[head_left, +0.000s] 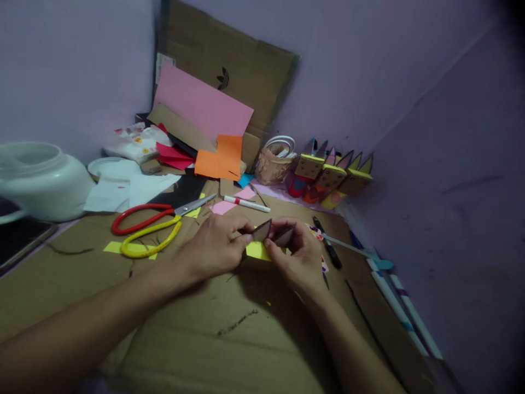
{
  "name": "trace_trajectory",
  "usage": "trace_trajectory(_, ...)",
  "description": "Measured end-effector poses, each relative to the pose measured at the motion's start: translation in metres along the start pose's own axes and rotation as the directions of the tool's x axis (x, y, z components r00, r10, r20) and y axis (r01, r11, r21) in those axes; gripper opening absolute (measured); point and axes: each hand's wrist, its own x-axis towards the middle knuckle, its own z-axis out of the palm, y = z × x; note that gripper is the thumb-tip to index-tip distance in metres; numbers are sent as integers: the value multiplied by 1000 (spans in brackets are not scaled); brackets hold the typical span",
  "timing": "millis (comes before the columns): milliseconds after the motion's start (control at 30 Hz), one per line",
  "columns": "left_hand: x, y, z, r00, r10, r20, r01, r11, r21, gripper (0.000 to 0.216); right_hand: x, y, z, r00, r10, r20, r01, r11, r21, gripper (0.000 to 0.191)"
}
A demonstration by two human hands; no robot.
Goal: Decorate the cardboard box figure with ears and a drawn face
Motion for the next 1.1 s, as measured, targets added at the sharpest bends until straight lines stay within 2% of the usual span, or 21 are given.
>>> trace_trajectory(233, 0, 2, 3, 999, -5, -43, 7, 999, 42, 18, -1, -2, 2, 998, 46, -38, -45, 999, 12, 21)
trace_trajectory(500, 1, -4, 9, 995, 6, -98, -8, 1000, -21, 17, 0, -4, 2, 996, 74, -54, -74, 997, 3, 18)
trace_trajectory(900, 3, 2, 1, 999, -8, -53, 11, 998, 61, 16, 1, -6, 2, 995, 104, -7, -104, 995, 5, 22)
trace_trajectory(1000, 4, 0, -1, 1000, -7, -11, 6, 1000, -8, 18, 1, -9, -4, 995, 93, 29, -94, 995, 34, 31)
trace_trajectory(1100, 3, -5, -5, 1000, -1, 30, 5, 992, -128, 26, 1, -11, -19, 994, 58, 97, -65, 995, 76, 51)
